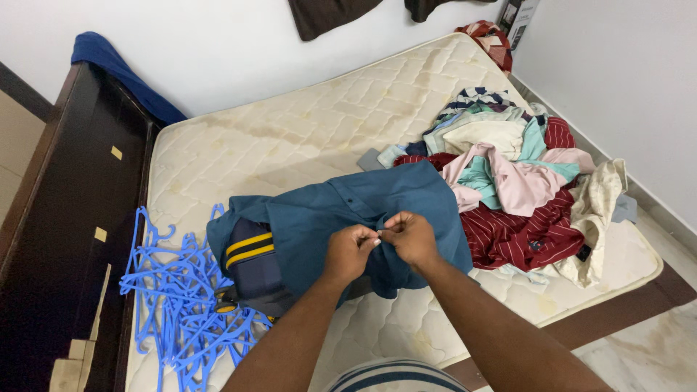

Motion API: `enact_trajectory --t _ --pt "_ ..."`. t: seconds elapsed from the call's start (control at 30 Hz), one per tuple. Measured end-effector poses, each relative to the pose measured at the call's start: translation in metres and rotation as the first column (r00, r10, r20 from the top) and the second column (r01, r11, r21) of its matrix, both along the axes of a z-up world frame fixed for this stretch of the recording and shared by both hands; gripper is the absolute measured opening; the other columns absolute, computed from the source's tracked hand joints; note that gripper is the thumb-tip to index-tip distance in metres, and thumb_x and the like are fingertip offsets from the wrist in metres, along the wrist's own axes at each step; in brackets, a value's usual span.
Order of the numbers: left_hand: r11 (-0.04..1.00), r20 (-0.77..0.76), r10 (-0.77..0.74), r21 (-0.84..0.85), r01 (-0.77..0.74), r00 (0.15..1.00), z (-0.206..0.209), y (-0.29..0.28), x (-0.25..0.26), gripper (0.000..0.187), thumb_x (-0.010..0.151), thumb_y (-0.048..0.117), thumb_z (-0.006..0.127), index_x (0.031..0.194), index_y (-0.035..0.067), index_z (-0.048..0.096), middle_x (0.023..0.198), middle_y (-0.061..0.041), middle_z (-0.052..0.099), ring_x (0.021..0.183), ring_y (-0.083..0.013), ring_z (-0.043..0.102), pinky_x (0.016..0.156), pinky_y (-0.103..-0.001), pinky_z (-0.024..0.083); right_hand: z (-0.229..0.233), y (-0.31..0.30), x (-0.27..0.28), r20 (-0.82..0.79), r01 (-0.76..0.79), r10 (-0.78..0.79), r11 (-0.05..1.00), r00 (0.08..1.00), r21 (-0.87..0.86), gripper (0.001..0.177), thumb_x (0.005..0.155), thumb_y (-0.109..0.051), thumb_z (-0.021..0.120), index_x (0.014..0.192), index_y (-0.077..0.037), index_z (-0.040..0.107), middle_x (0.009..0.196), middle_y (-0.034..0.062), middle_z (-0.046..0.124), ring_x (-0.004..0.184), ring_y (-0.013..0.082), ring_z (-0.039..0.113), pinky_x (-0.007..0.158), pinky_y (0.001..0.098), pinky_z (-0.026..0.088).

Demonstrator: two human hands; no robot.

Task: The person picks a blue shirt from a pile of clothes on a bed, buttons it, places it on a blue hanger, and hangs it in a wardrobe. The person then returns to the bed and moves the pile of clothes.

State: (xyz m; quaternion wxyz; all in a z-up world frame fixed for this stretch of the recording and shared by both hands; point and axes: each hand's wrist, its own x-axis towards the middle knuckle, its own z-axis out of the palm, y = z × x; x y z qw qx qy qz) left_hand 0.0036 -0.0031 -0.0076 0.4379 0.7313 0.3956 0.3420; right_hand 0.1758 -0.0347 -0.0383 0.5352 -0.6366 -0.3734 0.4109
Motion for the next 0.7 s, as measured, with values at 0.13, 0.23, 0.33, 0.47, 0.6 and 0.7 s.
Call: enact_trajectory --t 0.13,0.23,0.33,0.47,0.6,0.7 --pt "1.000 -0.001 0.022 0.000 -0.022 1.000 -0.007 0.002 0.002 0.012 0.088 0.011 0.076 0.096 0.002 0.076 0.078 -0.007 0.077 0.066 -0.0100 0.067 0.063 -0.027 0.053 -0.006 0.003 0.002 -0.142 -0.050 0.054 0.998 0.988 0.032 0.011 0.086 -0.002 0.074 0.096 0.000 0.070 0.085 0.0056 0.075 0.075 0.0091 0.069 0.070 0.0212 0.056" --pt "0.999 -0.011 0.043 -0.023 -0.043 0.999 -0.008 0.001 0.003 0.012 0.088 0.012 0.076 0.096 0.002 0.076 0.077 -0.007 0.076 0.064 -0.0108 0.066 0.062 -0.027 0.053 -0.008 0.003 0.006 -0.273 -0.046 0.037 0.999 0.961 -0.027 0.015 0.087 -0.003 0.074 0.101 -0.003 0.069 0.085 0.0031 0.073 0.072 0.0075 0.064 0.065 0.0212 0.051" --pt "0.995 -0.053 0.069 -0.063 -0.072 0.996 -0.002 0.001 0.004 0.013 0.089 0.014 0.076 0.096 0.004 0.077 0.077 -0.006 0.077 0.064 -0.0109 0.067 0.062 -0.027 0.053 -0.003 0.001 0.010 -0.343 -0.068 0.033 0.993 0.939 -0.092 0.017 0.089 -0.005 0.076 0.103 -0.003 0.067 0.080 0.0030 0.067 0.063 0.0104 0.052 0.057 0.0257 0.042" --pt "0.996 -0.080 0.031 -0.076 -0.038 0.996 -0.003 0.003 0.004 0.013 0.089 0.016 0.076 0.095 0.005 0.077 0.081 -0.004 0.077 0.069 -0.0099 0.070 0.065 -0.027 0.055 0.004 -0.003 0.011 -0.359 -0.075 0.034 0.992 0.933 -0.101 0.016 0.090 -0.007 0.076 0.103 -0.003 0.066 0.079 0.0016 0.065 0.062 0.0087 0.051 0.056 0.0240 0.043" --pt "0.993 -0.006 -0.017 -0.116 0.016 1.000 -0.012 0.006 0.006 0.014 0.089 0.016 0.076 0.094 0.003 0.076 0.082 -0.006 0.078 0.071 -0.0111 0.070 0.068 -0.028 0.055 0.005 -0.002 0.006 -0.342 -0.066 0.044 0.996 0.939 -0.053 0.015 0.089 -0.005 0.074 0.102 -0.002 0.066 0.084 0.0033 0.072 0.070 0.0078 0.062 0.064 0.0213 0.050" --pt "0.987 -0.097 0.027 -0.158 -0.042 0.995 -0.011 0.007 0.006 0.015 0.088 0.017 0.077 0.094 0.003 0.076 0.080 -0.006 0.076 0.068 -0.0116 0.068 0.065 -0.028 0.054 0.009 -0.002 0.008 -0.341 -0.097 0.068 0.993 0.938 -0.068 0.017 0.094 -0.008 0.073 0.109 -0.002 0.068 0.086 0.0051 0.068 0.069 0.0096 0.055 0.061 0.0239 0.045"
